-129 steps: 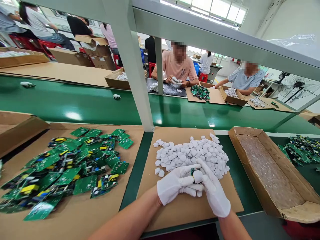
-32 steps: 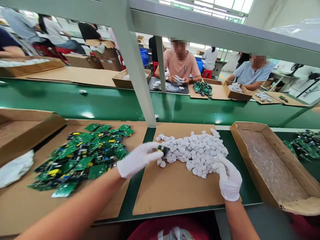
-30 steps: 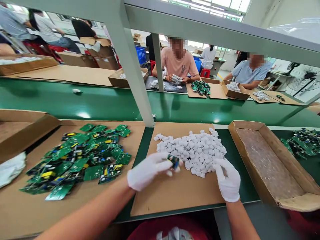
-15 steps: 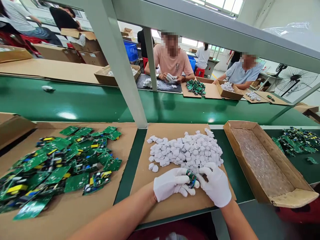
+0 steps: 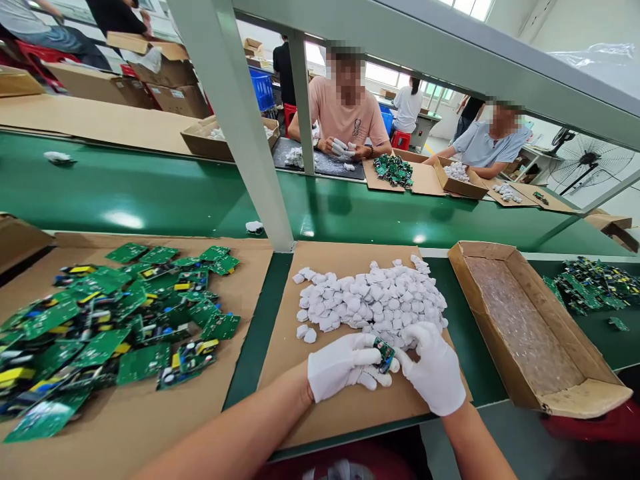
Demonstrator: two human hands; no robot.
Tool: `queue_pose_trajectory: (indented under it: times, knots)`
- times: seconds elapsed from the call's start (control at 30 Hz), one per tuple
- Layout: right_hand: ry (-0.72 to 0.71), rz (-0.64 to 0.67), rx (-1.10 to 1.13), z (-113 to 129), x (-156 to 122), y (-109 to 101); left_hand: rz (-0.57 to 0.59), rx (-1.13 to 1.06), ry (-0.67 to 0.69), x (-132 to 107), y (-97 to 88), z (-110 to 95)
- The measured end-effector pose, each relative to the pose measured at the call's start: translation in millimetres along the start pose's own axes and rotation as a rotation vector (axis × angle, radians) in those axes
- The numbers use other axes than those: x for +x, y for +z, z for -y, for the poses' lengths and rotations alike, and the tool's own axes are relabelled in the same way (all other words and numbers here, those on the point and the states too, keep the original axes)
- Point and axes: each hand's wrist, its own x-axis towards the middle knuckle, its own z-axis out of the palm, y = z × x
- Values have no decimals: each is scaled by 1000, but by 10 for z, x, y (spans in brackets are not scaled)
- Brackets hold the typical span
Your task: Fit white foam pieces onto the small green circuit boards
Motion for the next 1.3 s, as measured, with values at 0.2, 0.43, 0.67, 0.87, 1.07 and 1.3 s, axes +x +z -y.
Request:
queue_pose_trajectory:
  times: [0.2,0.43,0.67,0.87,1.07,1.3]
  knots:
    - [-64,108,-135,-11,10,-4,-12,-4,16,4,2,4]
    - [-123,-13,20,-107,-180,138,-26,-10,23,10,-9,16]
    - [124,10,562,-93,-162,84,-27,2,26,3,-9,9]
    - [595,62,1077,-81,-173,1,-22,0,25,8,-34,27]
    - [669,43,1552,-70,-132,-166,-41,7,28,4,-15,14]
    - [709,-16,1619,143,-8,-166,-32,-1,123,1,0,2]
